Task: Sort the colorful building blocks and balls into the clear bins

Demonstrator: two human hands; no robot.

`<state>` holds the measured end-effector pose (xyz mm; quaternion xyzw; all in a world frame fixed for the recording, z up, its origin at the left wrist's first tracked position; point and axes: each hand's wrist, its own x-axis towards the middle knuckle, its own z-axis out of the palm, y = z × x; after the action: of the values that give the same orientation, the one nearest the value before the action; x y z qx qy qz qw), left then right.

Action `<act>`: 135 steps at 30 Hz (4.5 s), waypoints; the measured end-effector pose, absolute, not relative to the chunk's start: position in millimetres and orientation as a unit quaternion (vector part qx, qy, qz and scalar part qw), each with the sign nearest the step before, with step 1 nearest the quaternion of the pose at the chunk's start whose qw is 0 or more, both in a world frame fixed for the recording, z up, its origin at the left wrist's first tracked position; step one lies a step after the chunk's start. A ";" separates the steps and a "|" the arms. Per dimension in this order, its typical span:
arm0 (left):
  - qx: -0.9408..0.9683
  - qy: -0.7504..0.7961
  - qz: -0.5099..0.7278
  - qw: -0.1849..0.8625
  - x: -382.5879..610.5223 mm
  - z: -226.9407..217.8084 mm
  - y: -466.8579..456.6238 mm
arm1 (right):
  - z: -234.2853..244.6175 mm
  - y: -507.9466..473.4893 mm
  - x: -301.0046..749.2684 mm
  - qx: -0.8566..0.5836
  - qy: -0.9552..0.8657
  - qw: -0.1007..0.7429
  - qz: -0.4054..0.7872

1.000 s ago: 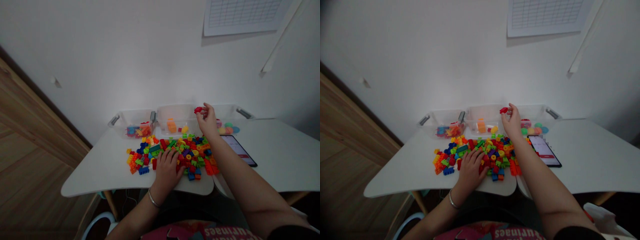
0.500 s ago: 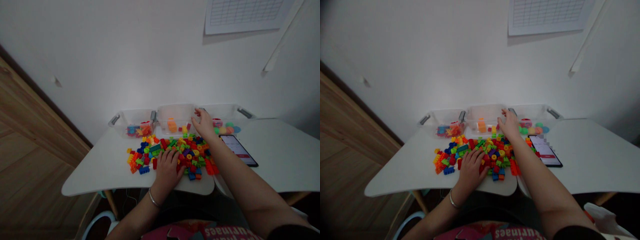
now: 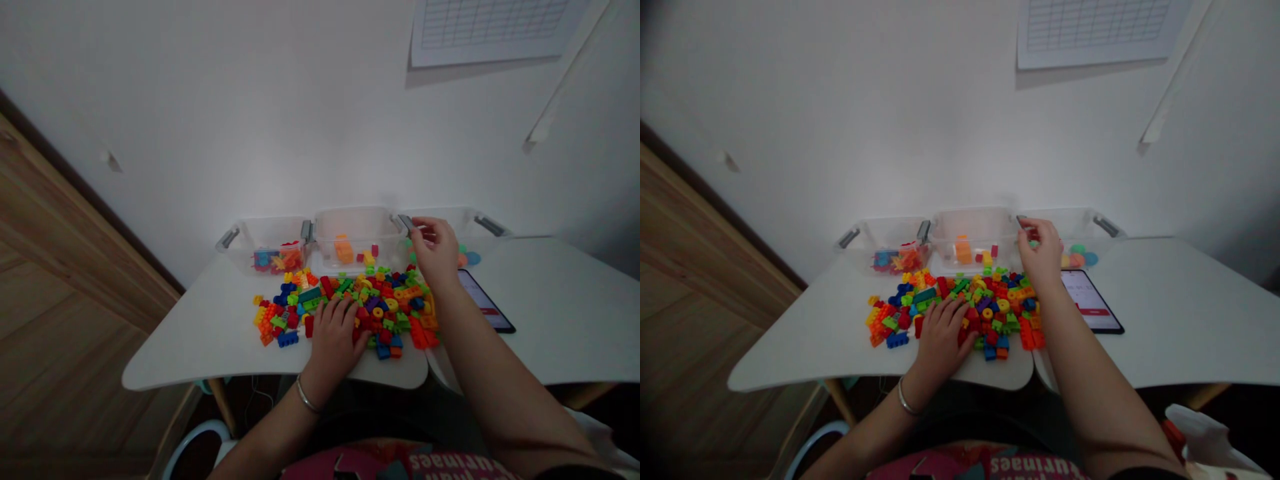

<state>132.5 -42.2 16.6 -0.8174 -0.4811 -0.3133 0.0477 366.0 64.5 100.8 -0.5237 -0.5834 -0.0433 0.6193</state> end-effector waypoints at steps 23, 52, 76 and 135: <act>-0.817 -0.486 -0.305 0.054 133.3 19.6 -42.9 | 55.6 28.0 343.8 -0.654 -0.739 0.147 -0.072; -0.817 -0.482 -0.311 0.050 132.8 20.0 -43.4 | 51.6 38.1 338.7 -0.659 -0.734 0.125 -0.102; -0.816 -0.485 -0.309 0.056 132.9 16.9 -42.1 | 88.0 69.7 372.7 -0.582 -0.488 0.647 0.064; -0.818 -0.480 -0.310 0.062 134.2 15.5 -40.7 | 42.1 80.6 418.2 -0.754 -0.640 0.118 0.083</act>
<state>134.2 -40.7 15.5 -0.8181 -0.4803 -0.3102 0.0622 418.2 80.6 42.1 -0.7543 -0.6404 0.0832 0.1179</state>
